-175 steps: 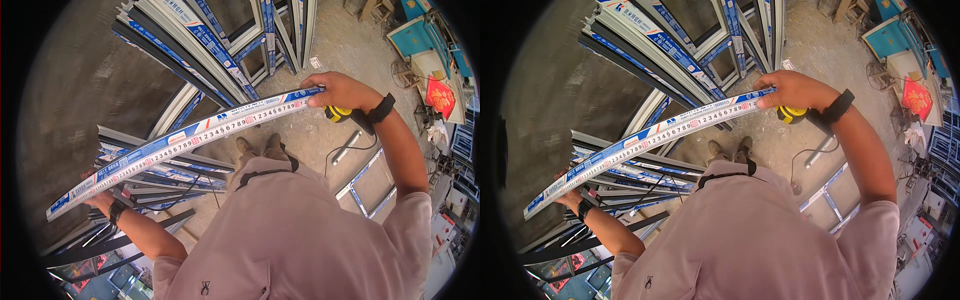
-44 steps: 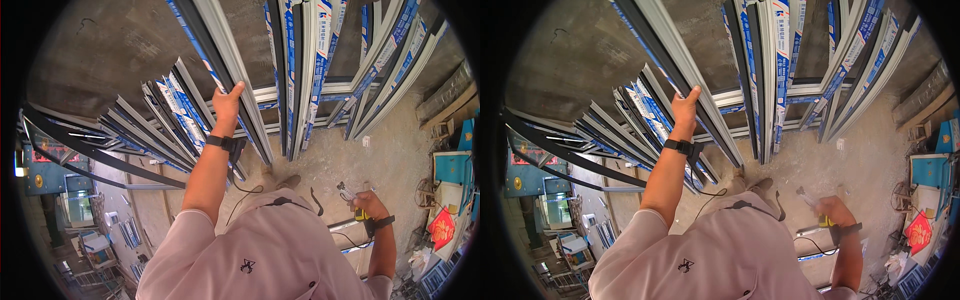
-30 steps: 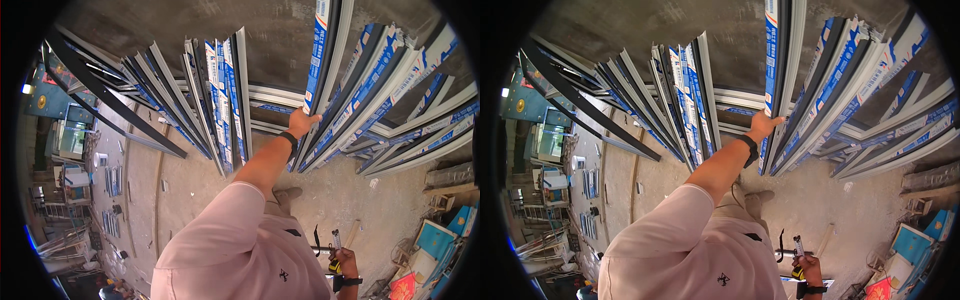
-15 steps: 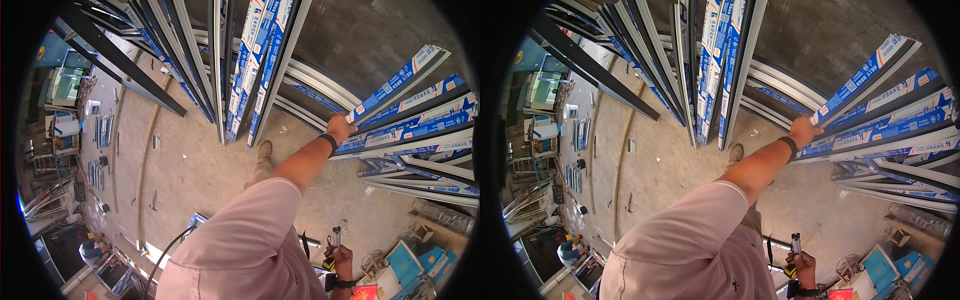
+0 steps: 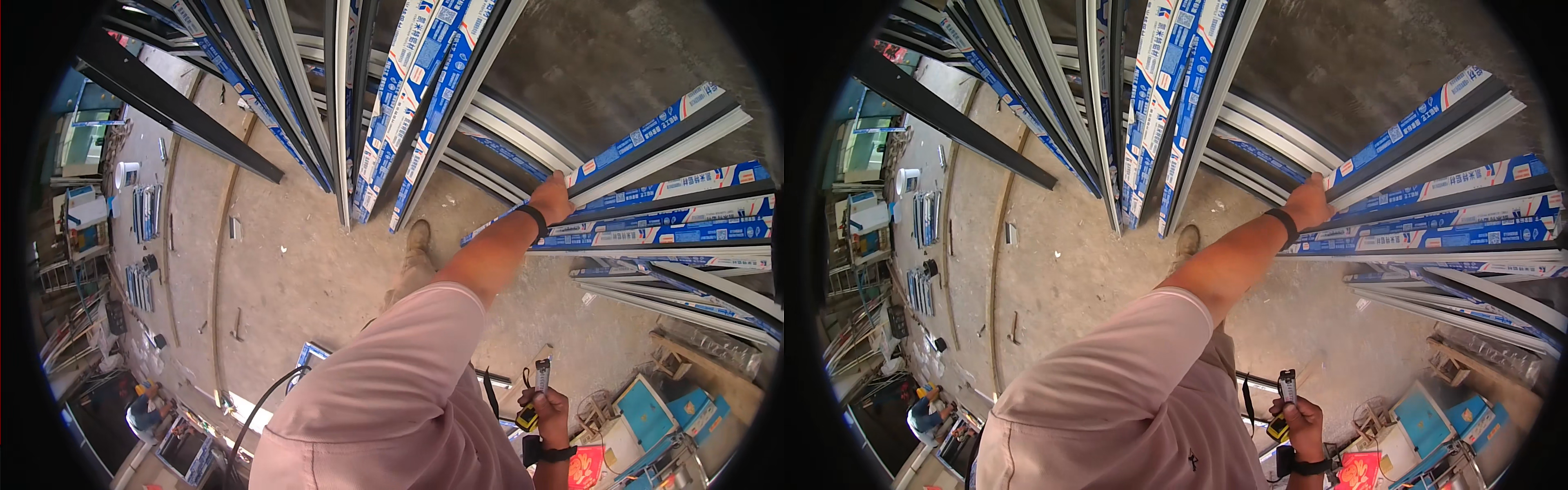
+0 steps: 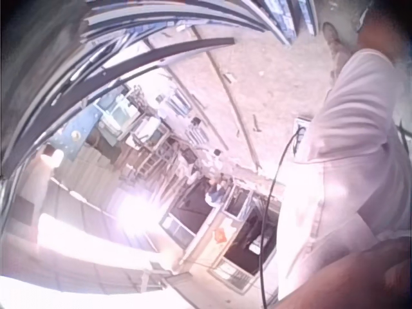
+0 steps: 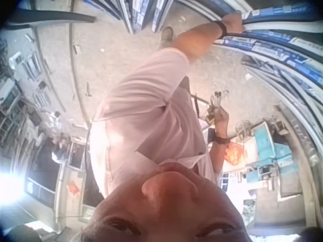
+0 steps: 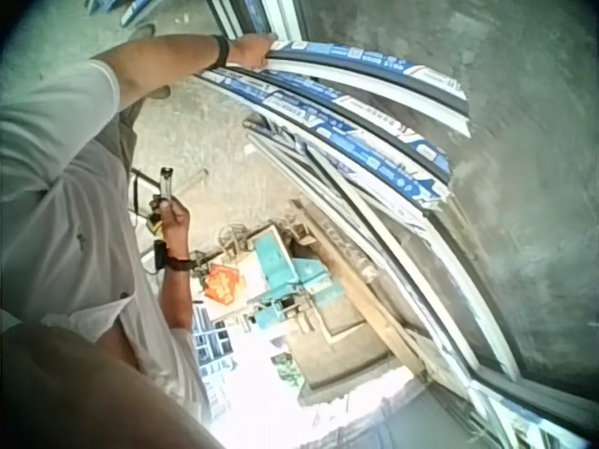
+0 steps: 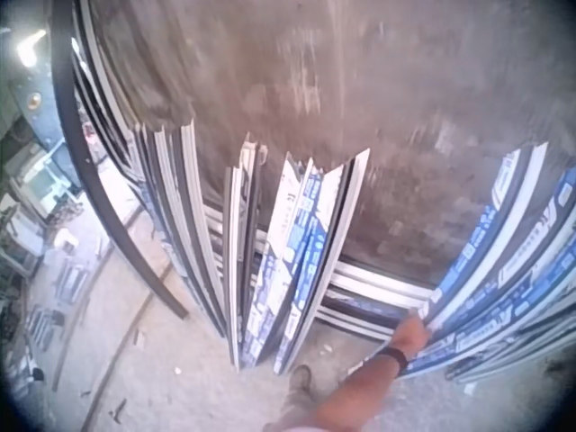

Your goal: Measuring and organizing aluminum window or door frames on a workshop floor.

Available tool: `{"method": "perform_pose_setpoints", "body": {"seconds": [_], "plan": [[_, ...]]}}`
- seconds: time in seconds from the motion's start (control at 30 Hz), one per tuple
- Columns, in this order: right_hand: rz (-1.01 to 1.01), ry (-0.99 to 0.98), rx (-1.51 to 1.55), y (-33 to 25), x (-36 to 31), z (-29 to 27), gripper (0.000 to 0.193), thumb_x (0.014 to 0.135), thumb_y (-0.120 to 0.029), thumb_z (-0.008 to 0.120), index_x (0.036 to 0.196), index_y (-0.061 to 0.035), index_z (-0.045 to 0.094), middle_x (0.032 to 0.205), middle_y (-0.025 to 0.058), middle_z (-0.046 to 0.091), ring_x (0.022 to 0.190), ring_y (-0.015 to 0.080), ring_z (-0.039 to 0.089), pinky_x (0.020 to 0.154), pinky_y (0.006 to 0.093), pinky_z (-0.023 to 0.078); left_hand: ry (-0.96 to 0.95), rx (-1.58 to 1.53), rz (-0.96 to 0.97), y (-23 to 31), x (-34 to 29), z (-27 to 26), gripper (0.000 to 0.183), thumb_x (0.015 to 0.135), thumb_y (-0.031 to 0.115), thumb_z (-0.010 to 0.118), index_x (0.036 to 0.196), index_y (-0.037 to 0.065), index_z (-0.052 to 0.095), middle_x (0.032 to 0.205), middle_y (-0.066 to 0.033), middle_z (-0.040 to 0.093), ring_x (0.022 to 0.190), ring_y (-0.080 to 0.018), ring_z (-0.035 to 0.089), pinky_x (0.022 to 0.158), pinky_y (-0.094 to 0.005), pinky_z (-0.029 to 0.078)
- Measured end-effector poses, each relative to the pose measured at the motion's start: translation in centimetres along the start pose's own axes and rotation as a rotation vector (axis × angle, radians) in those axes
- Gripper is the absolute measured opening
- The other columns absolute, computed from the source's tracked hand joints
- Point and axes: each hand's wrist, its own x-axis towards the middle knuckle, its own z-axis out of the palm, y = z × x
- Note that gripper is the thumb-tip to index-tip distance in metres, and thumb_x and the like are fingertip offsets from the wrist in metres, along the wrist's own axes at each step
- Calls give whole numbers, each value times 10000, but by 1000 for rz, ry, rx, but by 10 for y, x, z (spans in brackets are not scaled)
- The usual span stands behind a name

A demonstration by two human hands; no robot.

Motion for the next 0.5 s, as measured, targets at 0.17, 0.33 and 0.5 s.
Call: {"method": "perform_pose_setpoints", "body": {"seconds": [0.17, 0.33, 0.5], "plan": [[-29, -43, -46, -24, 12, 13, 316, 927, -299, 618, 919, 11, 674, 825, 57, 678, 751, 124, 617, 686, 276, 493, -59, 75, 26, -1, -10, -12, 646, 722, 161, 729, 1202, -64, 361, 1108, -325, 554, 989, -463, 593, 893, -447, 488], [-108, -91, -68, -46, 29, 23, 243, 949, -213, 582, 922, 11, 675, 830, 45, 672, 760, 113, 608, 698, 269, 491, -162, 90, 104, -1, -17, -40, 874, 740, 179, 703, 1405, -99, 209, 1126, -323, 566, 1045, -430, 587, 905, -421, 486], [-133, -116, -78, -60, 34, 28, 230, 952, -175, 580, 954, 34, 675, 842, 48, 682, 805, 122, 612, 764, 275, 485, -221, 97, 103, -4, -18, -63, 865, 743, 247, 696, 1413, -75, 255, 1174, -314, 571, 1105, -422, 562, 942, -424, 451]]}}
